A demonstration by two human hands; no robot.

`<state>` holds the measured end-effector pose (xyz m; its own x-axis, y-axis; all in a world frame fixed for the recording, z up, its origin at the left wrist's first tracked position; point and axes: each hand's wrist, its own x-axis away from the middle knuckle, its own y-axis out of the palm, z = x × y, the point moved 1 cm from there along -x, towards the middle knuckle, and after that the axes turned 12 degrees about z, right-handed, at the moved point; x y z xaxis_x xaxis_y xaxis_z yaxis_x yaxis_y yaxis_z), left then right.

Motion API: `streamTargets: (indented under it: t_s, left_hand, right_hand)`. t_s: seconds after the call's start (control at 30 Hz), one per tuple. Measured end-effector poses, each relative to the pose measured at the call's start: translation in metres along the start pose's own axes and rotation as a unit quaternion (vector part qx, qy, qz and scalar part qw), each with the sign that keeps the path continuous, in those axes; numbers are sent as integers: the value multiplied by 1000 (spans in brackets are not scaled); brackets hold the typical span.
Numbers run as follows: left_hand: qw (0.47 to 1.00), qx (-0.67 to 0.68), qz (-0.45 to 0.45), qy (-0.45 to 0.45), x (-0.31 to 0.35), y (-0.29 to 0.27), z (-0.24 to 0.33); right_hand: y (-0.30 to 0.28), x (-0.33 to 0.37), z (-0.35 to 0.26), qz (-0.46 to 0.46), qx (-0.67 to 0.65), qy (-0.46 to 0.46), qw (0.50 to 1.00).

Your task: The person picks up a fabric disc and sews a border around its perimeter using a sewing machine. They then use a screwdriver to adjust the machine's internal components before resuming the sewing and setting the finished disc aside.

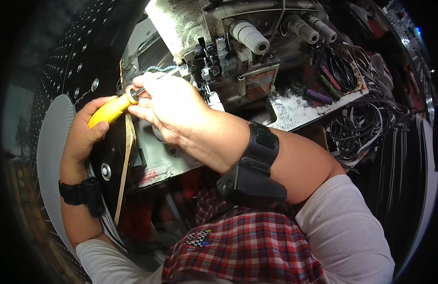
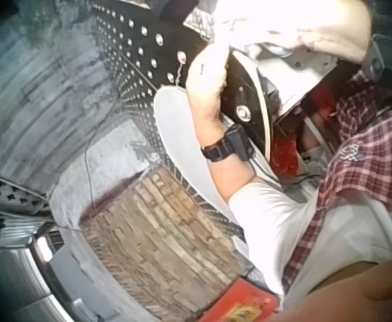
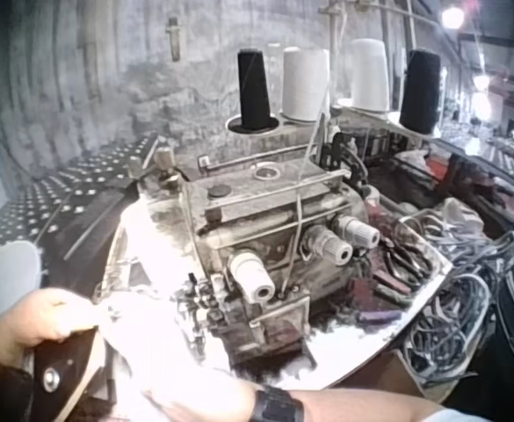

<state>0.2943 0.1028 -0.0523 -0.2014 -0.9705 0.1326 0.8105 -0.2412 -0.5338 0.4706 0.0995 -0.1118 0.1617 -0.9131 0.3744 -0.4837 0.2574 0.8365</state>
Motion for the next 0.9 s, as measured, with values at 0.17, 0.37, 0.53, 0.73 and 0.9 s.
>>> streamTargets:
  t_s: [0.17, 0.37, 0.53, 0.73, 0.9]
  left_hand:
    - [1000, 3, 0, 3, -2, 8, 6]
    - [960, -159, 103, 204, 9, 16, 5]
    - [924, -227, 118, 285, 9, 13, -1]
    - [967, -102, 103, 209, 2, 9, 3]
    - [996, -42, 27, 70, 1, 10, 5]
  right_hand:
    - [-1, 1, -2, -3, 5, -9, 1000]
    - [-1, 7, -2, -11, -7, 2, 1000]
    - [-3, 10, -2, -16, -28, 0, 999]
    - [-4, 1, 3, -32, -54, -9, 998]
    - [-4, 5, 1, -12, -17, -19, 1000]
